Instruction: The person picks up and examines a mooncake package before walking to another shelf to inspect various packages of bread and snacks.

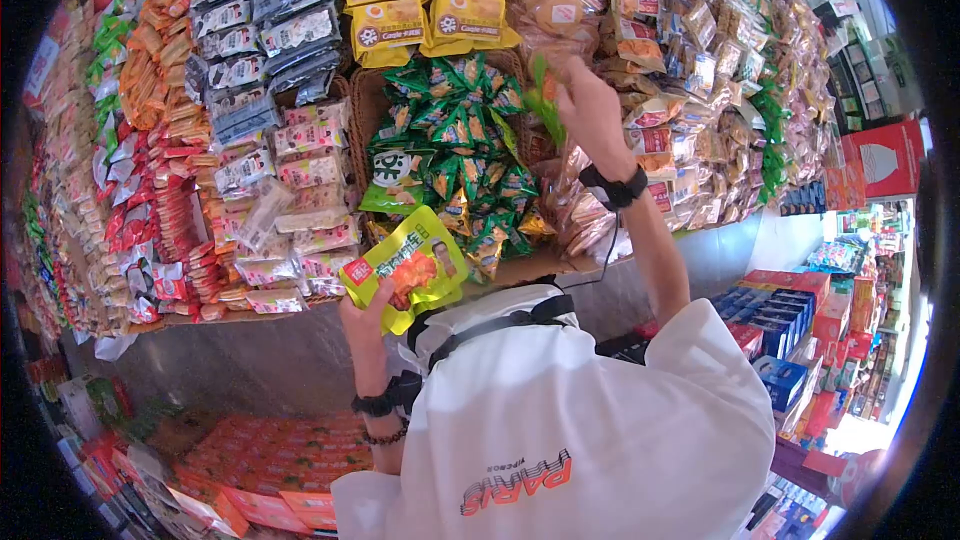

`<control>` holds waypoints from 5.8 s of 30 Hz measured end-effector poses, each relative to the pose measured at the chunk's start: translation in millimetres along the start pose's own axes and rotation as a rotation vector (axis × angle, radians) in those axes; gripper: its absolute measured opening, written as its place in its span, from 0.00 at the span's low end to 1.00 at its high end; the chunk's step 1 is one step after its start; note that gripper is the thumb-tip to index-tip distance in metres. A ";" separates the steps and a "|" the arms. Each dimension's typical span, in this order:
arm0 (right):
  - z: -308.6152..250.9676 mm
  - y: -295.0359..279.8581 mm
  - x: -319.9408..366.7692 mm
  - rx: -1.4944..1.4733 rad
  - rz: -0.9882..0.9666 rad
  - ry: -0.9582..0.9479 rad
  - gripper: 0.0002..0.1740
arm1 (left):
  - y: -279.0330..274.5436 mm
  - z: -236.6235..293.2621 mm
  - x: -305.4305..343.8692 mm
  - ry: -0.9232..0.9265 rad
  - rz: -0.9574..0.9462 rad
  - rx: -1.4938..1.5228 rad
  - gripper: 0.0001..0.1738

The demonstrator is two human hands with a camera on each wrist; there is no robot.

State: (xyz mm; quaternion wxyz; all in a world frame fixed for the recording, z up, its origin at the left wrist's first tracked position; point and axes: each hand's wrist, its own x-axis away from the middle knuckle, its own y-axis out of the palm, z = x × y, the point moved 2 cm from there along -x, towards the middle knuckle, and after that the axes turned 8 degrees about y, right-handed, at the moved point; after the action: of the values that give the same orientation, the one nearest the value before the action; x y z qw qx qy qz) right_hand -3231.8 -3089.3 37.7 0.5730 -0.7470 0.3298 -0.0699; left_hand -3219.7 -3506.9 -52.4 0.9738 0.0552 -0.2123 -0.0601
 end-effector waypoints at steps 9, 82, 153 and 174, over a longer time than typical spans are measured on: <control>-1.9 -46.6 75.5 -1.166 -0.160 0.349 0.04 | 40.3 1.6 -28.2 -0.033 -0.185 -0.004 0.24; 4.7 48.5 91.7 -0.260 -0.178 0.033 0.17 | 8.4 13.9 -3.4 0.264 -0.243 -0.176 0.19; 48.2 -11.6 111.4 -0.465 -0.027 0.128 0.22 | 256.8 45.0 -157.9 0.934 -0.436 -1.246 0.39; 41.3 18.6 106.2 -0.192 -0.235 -0.094 0.37 | 299.7 -9.5 -115.2 0.584 -0.336 -0.180 0.44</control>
State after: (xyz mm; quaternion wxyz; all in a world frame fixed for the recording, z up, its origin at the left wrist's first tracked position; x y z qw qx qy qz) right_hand -3137.5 -3118.9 -21.9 0.5018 -0.8342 0.2179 -0.0695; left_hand -3291.7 -3194.3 -68.0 0.9710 0.0180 0.0933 -0.2195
